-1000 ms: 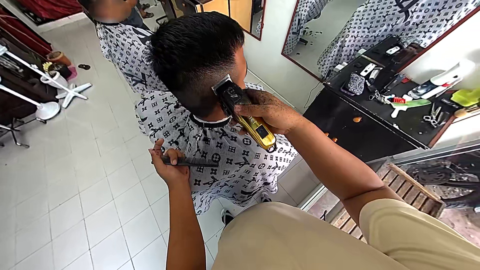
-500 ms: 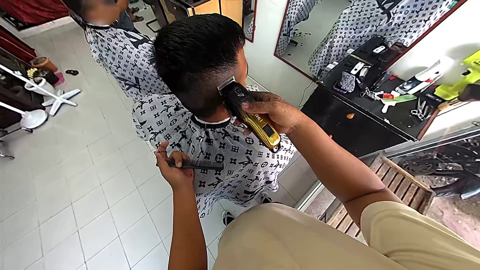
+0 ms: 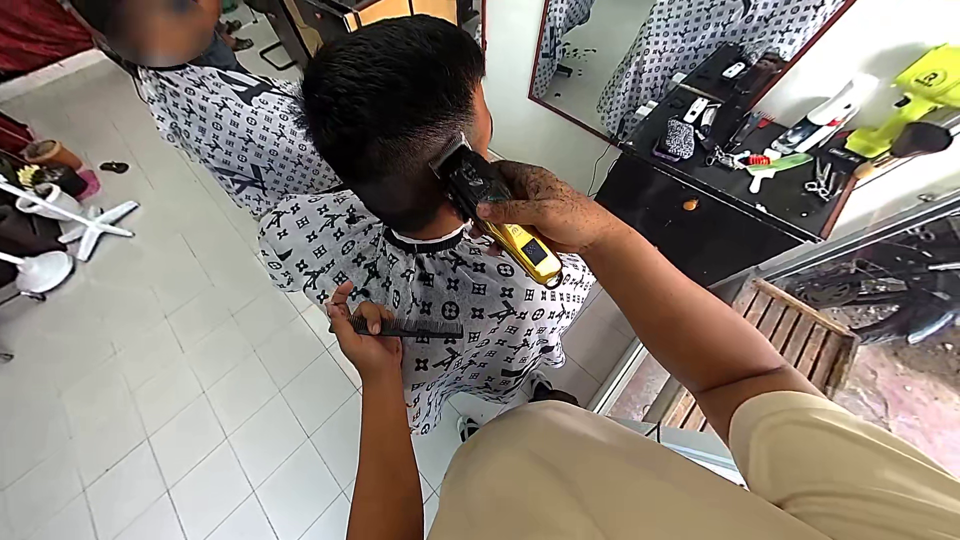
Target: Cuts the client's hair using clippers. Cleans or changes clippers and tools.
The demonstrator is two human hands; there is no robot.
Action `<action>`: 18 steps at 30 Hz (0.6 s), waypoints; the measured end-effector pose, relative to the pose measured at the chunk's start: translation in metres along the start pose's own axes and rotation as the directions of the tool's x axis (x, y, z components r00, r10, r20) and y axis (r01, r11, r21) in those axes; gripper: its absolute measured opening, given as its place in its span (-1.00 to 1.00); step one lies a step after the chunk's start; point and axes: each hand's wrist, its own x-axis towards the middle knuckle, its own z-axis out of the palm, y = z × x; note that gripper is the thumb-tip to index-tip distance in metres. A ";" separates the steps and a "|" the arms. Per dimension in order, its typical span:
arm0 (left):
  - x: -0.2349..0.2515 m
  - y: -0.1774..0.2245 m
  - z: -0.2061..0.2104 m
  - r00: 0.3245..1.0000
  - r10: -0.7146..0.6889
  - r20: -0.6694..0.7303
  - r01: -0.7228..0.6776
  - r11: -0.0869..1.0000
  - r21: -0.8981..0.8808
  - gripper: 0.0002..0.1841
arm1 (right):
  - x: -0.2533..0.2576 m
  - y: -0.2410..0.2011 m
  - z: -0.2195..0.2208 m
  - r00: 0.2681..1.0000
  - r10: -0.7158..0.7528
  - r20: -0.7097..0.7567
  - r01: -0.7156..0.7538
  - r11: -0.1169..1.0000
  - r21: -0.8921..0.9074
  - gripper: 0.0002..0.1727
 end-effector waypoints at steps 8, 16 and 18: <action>0.001 0.000 -0.007 0.991 -0.028 0.127 0.028 1.000 0.001 -0.45 | -0.003 -0.001 0.015 0.997 -0.024 -0.075 0.018 0.997 -0.077 -0.55; 0.002 -0.002 -0.008 0.989 -0.036 0.147 0.039 0.999 -0.017 -0.46 | -0.004 -0.001 0.027 0.992 -0.003 -0.122 -0.015 0.989 -0.149 -0.46; 0.003 -0.002 -0.009 0.987 -0.029 0.157 0.036 0.999 -0.036 -0.47 | -0.004 0.000 0.028 0.990 0.034 -0.138 -0.053 0.988 -0.142 -0.47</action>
